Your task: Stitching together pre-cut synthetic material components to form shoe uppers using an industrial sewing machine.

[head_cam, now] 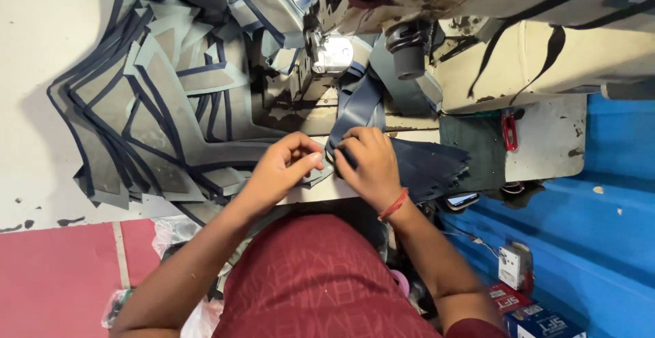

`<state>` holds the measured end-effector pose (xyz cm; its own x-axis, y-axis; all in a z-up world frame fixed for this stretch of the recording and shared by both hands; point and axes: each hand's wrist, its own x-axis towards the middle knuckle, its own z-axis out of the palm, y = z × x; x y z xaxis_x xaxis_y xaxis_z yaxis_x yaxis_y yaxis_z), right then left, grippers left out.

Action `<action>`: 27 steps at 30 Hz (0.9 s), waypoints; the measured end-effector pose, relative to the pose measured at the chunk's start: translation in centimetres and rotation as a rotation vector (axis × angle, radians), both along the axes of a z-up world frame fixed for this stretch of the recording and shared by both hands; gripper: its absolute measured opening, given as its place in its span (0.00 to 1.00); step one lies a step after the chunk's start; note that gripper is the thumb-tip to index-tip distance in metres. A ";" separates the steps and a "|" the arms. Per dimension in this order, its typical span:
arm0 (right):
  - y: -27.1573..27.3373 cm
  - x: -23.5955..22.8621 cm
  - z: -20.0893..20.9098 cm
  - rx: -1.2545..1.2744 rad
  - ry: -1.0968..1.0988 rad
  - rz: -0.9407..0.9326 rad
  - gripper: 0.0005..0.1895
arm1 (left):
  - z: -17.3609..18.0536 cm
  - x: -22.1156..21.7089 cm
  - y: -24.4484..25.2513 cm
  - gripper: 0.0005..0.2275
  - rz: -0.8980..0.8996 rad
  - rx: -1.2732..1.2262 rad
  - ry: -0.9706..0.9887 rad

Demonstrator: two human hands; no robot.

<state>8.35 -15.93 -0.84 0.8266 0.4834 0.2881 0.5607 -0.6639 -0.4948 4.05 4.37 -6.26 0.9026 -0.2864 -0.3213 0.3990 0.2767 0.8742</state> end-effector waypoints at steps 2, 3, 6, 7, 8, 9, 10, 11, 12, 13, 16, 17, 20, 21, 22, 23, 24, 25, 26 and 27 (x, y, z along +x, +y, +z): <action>-1.0 0.2 -1.2 0.071 0.101 -0.015 0.07 | -0.6 -0.2 -0.3 0.09 0.013 -0.010 -0.018; -1.6 0.3 -1.8 0.141 0.205 -0.030 0.05 | -0.9 -0.5 -0.5 0.10 0.025 -0.020 -0.032; -1.5 -1.0 -1.1 0.297 0.228 -0.168 0.04 | 0.0 -0.6 -0.3 0.11 0.023 -0.008 0.004; -0.7 -1.8 -0.4 0.296 0.228 -0.164 0.04 | -0.3 -0.7 -0.2 0.11 0.027 -0.009 0.003; 0.1 -2.7 0.4 0.281 0.200 -0.108 0.04 | -0.6 -1.0 -0.1 0.12 0.028 -0.038 0.060; 0.9 -3.7 1.1 0.267 0.174 -0.052 0.04 | -1.0 -1.4 0.0 0.13 0.029 -0.066 0.116; 1.2 -3.8 1.2 0.269 0.176 -0.049 0.04 | -1.1 -1.9 0.1 0.13 0.031 -0.064 0.118; 1.6 -3.9 1.4 0.268 0.282 0.029 0.05 | -1.2 -2.4 0.1 0.13 0.068 -0.064 0.065; 2.0 -3.8 1.5 0.267 0.383 0.114 0.06 | -1.3 -2.7 0.3 0.13 0.109 -0.063 0.006; 2.7 -2.8 1.5 0.268 0.382 0.122 0.06 | -0.5 -3.1 0.8 0.13 0.116 -0.060 0.004; 5.6 -0.5 1.5 0.294 0.372 0.116 0.07 | 2.8 -5.1 1.7 0.10 0.008 0.244 -0.346; 7.2 0.2 1.6 0.205 0.220 0.234 0.11 | 4.7 -5.5 1.9 0.13 -0.198 0.195 -0.482; 12.1 0.4 0.4 0.000 0.015 0.446 0.21 | 7.7 -6.3 1.7 0.13 -0.505 0.083 -0.670; 13.8 0.1 -0.2 -0.114 -0.035 0.535 0.26 | 8.2 -6.5 1.5 0.11 -0.609 0.017 -0.721; 13.6 -0.1 -0.8 -0.112 -0.038 0.540 0.26 | 8.7 -6.6 2.0 0.11 -0.604 0.022 -0.721; 13.5 -0.3 -1.3 -0.029 0.051 0.499 0.25 | 9.2 -6.7 2.5 0.10 -0.600 0.015 -0.704; 13.4 -0.6 -1.9 0.052 0.142 0.460 0.24 | 9.7 -6.8 2.9 0.10 -0.591 0.007 -0.686; 12.6 0.0 -1.5 0.051 0.141 0.469 0.24 | 9.7 -6.9 3.6 0.10 -0.582 0.011 -0.687; 11.6 0.5 -1.2 0.122 0.325 0.452 0.21 | 9.7 -6.9 4.2 0.10 -0.534 -0.009 -0.553; 10.5 1.1 -0.9 0.193 0.509 0.431 0.20 | 9.7 -7.0 4.7 0.09 -0.485 -0.029 -0.418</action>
